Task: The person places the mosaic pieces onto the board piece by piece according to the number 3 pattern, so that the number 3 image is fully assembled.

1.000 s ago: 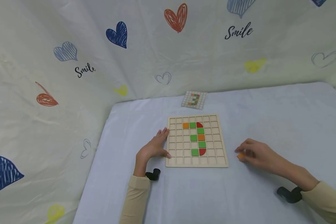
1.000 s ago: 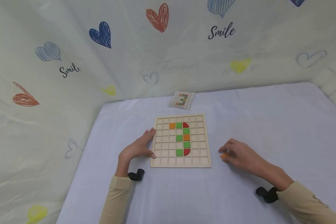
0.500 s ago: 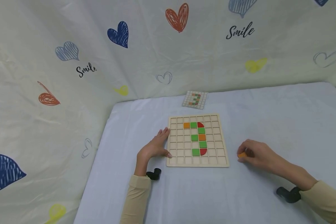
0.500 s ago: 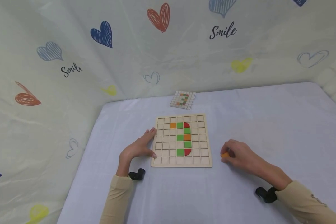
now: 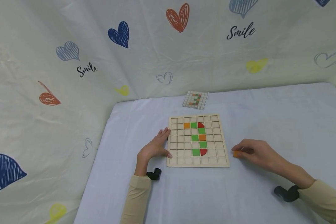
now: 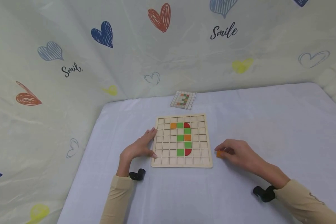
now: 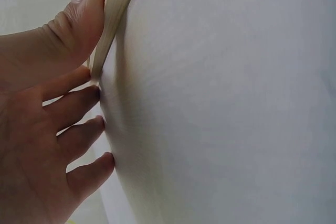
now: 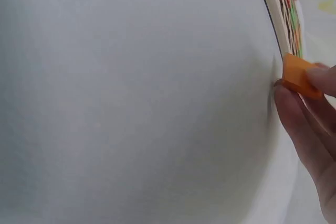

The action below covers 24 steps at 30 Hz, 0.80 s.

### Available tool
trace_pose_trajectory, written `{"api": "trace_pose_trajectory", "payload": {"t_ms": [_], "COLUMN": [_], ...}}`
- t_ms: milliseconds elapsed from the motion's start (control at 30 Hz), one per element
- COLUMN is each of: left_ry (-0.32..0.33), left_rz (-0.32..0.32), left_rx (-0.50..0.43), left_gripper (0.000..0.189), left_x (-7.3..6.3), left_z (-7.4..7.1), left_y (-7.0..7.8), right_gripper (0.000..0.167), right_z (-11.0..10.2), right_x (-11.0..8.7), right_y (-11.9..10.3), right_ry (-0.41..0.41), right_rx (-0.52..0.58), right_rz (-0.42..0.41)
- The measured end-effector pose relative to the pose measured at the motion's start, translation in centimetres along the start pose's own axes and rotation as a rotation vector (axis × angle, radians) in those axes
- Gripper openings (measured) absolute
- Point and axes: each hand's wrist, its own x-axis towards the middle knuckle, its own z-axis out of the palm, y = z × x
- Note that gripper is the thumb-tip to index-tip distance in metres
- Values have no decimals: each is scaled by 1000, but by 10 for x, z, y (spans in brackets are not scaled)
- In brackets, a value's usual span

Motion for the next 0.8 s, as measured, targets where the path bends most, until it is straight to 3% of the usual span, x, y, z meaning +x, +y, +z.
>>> {"api": "trace_pose_trajectory", "payload": {"t_ms": [100, 300, 500, 800], "left_ry": [-2, -2, 5, 1], "left_rz": [-4, -8, -2, 9], "left_rx": [-3, -9, -15, -13], "left_gripper": [116, 115, 115, 114], "left_x": [0, -1, -3, -3], "left_z": [0, 0, 0, -2], "left_y": [0, 0, 0, 2], "right_gripper": [26, 24, 24, 32], "right_z": [1, 2, 5, 8], "right_x": [1, 7, 11, 25], "right_y": [-2, -9, -13, -27], "right_ry": [0, -50, -47, -82], "right_rx": [15, 23, 79, 115], "right_rz": [-12, 45, 2, 11]}}
